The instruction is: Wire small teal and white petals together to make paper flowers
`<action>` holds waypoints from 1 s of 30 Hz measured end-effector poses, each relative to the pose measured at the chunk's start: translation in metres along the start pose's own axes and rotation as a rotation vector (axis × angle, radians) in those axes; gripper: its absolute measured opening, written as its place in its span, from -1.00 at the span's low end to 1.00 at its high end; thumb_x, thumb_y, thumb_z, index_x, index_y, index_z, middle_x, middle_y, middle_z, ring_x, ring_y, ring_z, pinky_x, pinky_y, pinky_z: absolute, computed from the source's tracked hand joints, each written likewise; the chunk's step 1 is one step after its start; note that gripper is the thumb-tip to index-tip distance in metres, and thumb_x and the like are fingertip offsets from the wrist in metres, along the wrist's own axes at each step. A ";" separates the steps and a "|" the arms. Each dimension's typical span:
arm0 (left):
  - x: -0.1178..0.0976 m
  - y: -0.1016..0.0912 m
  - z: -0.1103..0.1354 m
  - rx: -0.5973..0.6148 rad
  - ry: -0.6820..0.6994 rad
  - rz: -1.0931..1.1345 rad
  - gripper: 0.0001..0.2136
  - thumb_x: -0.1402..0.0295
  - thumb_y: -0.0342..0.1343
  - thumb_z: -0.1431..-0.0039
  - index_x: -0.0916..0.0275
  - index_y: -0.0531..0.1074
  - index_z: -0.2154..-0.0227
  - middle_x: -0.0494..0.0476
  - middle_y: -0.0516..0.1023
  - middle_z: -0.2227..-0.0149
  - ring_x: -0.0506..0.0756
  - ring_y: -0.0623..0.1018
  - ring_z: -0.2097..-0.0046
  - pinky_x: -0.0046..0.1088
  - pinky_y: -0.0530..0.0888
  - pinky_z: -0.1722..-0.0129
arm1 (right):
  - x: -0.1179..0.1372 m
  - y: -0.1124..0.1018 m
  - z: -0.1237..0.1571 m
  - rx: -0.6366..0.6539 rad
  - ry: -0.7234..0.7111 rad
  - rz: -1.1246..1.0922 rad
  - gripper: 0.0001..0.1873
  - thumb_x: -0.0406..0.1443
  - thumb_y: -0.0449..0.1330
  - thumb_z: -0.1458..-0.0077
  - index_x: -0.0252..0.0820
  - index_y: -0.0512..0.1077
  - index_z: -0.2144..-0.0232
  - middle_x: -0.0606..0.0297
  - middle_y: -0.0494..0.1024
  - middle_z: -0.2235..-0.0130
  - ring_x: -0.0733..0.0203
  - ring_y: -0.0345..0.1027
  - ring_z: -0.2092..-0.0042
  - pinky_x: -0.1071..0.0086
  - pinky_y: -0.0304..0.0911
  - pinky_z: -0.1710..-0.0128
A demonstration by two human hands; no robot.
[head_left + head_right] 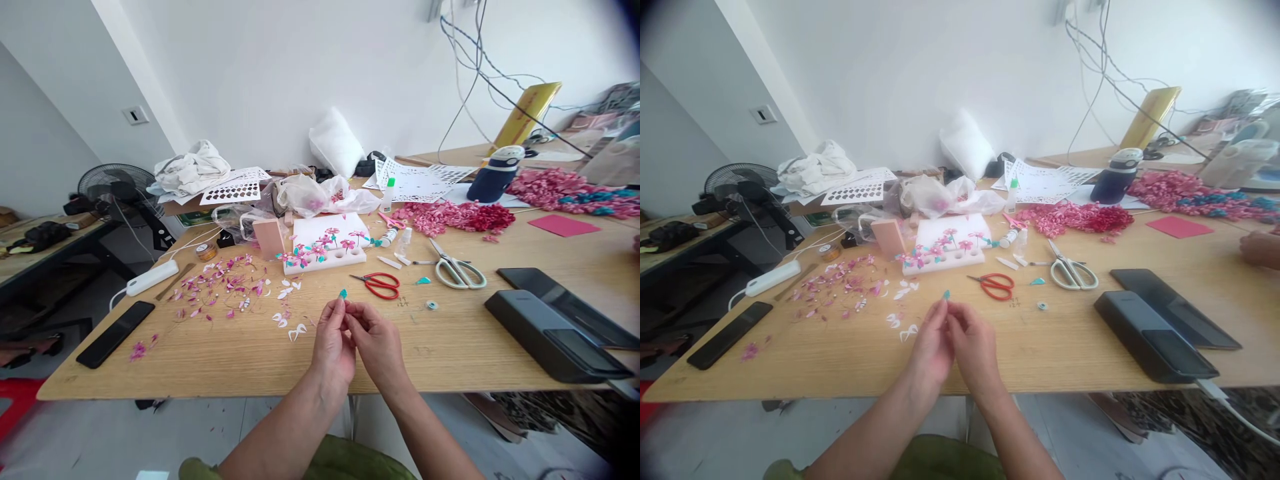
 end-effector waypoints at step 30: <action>-0.061 0.030 -0.002 0.565 0.121 -1.247 -0.84 0.35 0.13 0.12 0.27 0.33 0.43 0.01 0.34 0.44 -0.03 0.34 0.36 -0.52 0.29 0.38 | 0.005 -0.027 0.000 0.276 0.134 0.179 -0.87 -0.28 0.06 0.10 -0.22 0.32 0.59 0.43 0.25 0.63 0.38 0.10 0.57 0.50 0.02 0.60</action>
Point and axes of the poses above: each hand's wrist, its own z-axis away from the middle knuckle, its own y-axis out of the palm, x = y × z, the point moved 6 cm from there along -z, towards the middle knuckle
